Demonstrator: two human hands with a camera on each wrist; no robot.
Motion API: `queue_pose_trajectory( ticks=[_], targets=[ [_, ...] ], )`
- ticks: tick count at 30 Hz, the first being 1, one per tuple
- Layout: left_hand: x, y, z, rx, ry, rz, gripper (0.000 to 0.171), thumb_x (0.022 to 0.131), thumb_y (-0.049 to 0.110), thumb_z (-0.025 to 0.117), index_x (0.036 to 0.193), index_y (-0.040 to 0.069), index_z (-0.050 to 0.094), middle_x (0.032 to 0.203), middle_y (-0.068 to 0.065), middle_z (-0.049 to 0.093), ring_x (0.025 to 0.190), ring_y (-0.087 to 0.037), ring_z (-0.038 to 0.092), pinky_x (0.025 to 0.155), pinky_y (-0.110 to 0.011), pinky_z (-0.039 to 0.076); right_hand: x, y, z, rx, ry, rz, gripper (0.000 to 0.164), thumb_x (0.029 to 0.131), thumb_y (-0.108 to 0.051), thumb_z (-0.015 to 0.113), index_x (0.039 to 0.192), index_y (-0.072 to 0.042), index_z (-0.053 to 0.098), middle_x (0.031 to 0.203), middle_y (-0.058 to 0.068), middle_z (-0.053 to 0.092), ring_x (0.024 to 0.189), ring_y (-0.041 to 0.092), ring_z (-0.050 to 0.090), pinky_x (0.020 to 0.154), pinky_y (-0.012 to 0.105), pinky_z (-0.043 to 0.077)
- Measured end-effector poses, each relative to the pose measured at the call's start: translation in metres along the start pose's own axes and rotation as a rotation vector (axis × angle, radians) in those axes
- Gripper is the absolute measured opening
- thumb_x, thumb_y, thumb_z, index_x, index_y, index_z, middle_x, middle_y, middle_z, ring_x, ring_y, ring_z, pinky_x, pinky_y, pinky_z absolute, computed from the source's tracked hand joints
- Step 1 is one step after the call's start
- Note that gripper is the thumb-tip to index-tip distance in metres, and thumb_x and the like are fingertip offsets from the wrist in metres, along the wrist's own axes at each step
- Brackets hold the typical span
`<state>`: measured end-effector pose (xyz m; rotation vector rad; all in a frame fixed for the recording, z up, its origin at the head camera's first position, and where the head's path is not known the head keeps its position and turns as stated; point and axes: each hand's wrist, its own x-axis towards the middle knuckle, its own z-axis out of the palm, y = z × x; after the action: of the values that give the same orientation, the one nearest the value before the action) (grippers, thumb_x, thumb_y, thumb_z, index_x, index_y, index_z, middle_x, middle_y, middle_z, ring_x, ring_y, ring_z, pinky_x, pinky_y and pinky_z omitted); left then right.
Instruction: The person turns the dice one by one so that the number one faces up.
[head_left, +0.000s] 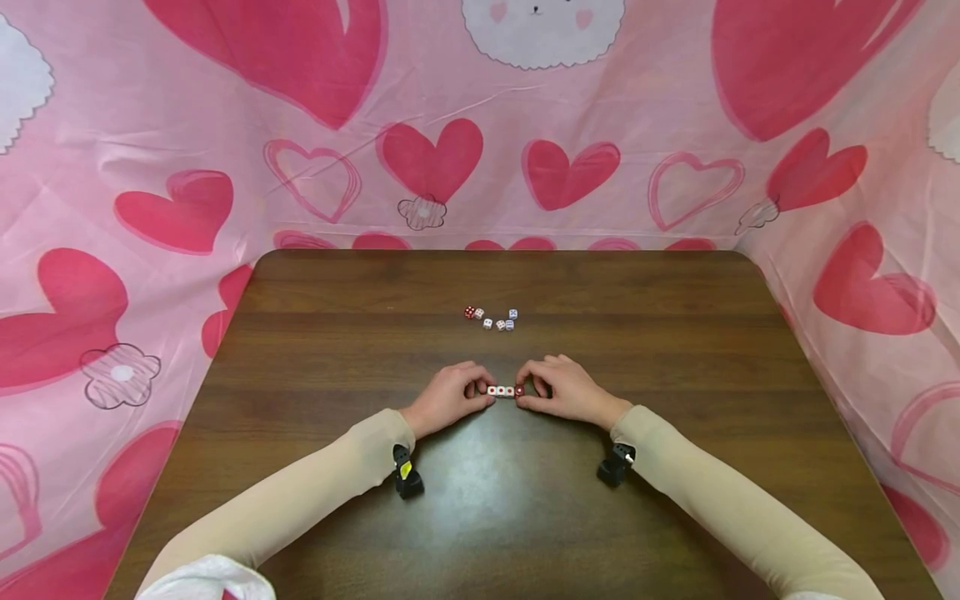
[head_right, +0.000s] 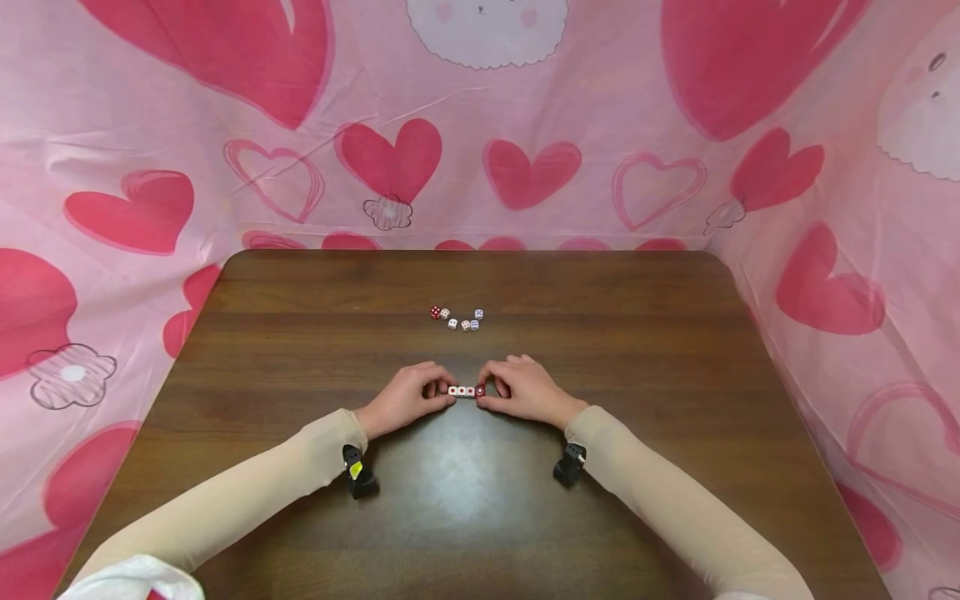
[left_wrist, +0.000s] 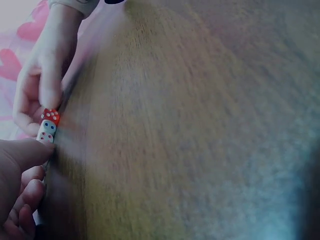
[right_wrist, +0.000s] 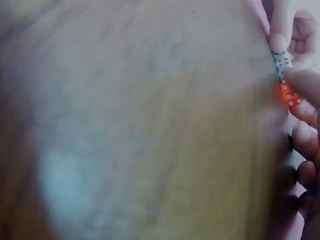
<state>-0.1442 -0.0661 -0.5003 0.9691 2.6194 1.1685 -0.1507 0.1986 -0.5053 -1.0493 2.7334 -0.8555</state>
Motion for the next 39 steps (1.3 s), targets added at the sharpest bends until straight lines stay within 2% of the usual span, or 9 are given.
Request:
queue_pose_trajectory(
  ticks=[7, 10, 14, 20, 26, 33, 39],
  targets=[
    [0.000, -0.004, 0.002, -0.037, -0.002, -0.030, 0.017, 0.090, 0.012, 0.081, 0.102, 0.010, 0.070, 0.085, 0.005, 0.065, 0.072, -0.004, 0.054, 0.068, -0.022, 0.047, 0.004, 0.007, -0.008, 0.183, -0.043, 0.107, 0.028, 0.102, -0.033, 0.069, 0.127, -0.021, 0.065, 0.075, -0.015, 0.057, 0.066, 0.005, 0.050, 0.068, 0.029, 0.041],
    [0.001, -0.005, 0.003, -0.039, -0.005, -0.033, 0.016, 0.090, 0.012, 0.081, 0.099, 0.012, 0.068, 0.084, 0.006, 0.064, 0.072, -0.003, 0.054, 0.069, -0.022, 0.047, 0.010, 0.011, -0.015, 0.270, -0.052, 0.155, 0.027, 0.104, -0.030, 0.066, 0.128, -0.018, 0.065, 0.077, -0.010, 0.061, 0.066, 0.009, 0.054, 0.064, 0.029, 0.045],
    [0.002, -0.006, 0.003, -0.038, -0.002, -0.025, 0.014, 0.091, 0.012, 0.081, 0.097, 0.012, 0.068, 0.084, 0.006, 0.064, 0.072, -0.003, 0.054, 0.068, -0.022, 0.047, 0.022, 0.020, -0.025, 0.323, -0.014, 0.197, 0.022, 0.104, -0.023, 0.066, 0.124, -0.014, 0.067, 0.079, -0.004, 0.065, 0.069, 0.014, 0.058, 0.066, 0.031, 0.047],
    [0.002, -0.006, 0.003, -0.035, -0.002, -0.030, 0.014, 0.091, 0.012, 0.081, 0.097, 0.012, 0.068, 0.083, 0.006, 0.064, 0.071, -0.003, 0.054, 0.068, -0.022, 0.047, 0.044, 0.035, -0.034, 0.271, 0.083, 0.257, 0.016, 0.103, -0.019, 0.068, 0.117, -0.012, 0.070, 0.081, 0.000, 0.065, 0.075, 0.018, 0.057, 0.071, 0.034, 0.046],
    [0.002, -0.007, 0.003, -0.036, -0.010, -0.036, 0.014, 0.091, 0.013, 0.081, 0.098, 0.012, 0.068, 0.083, 0.006, 0.064, 0.071, -0.002, 0.054, 0.068, -0.021, 0.047, 0.064, 0.040, -0.035, 0.245, 0.159, 0.284, 0.016, 0.102, -0.018, 0.068, 0.115, -0.008, 0.070, 0.083, 0.004, 0.066, 0.078, 0.020, 0.057, 0.074, 0.036, 0.045],
    [0.001, -0.008, 0.003, -0.046, -0.009, -0.031, 0.014, 0.091, 0.012, 0.080, 0.099, 0.011, 0.069, 0.083, 0.006, 0.064, 0.071, -0.003, 0.054, 0.068, -0.021, 0.047, 0.080, 0.042, -0.030, 0.219, 0.189, 0.298, 0.018, 0.102, -0.017, 0.069, 0.116, -0.007, 0.070, 0.084, 0.006, 0.067, 0.077, 0.020, 0.059, 0.074, 0.035, 0.046],
    [0.000, -0.008, 0.002, -0.040, -0.011, -0.034, 0.013, 0.092, 0.012, 0.080, 0.099, 0.012, 0.069, 0.083, 0.006, 0.064, 0.072, -0.004, 0.055, 0.068, -0.021, 0.047, 0.088, 0.041, -0.026, 0.143, 0.184, 0.315, 0.022, 0.102, -0.023, 0.068, 0.118, -0.008, 0.073, 0.085, 0.005, 0.069, 0.078, 0.020, 0.060, 0.075, 0.037, 0.047]
  ],
)
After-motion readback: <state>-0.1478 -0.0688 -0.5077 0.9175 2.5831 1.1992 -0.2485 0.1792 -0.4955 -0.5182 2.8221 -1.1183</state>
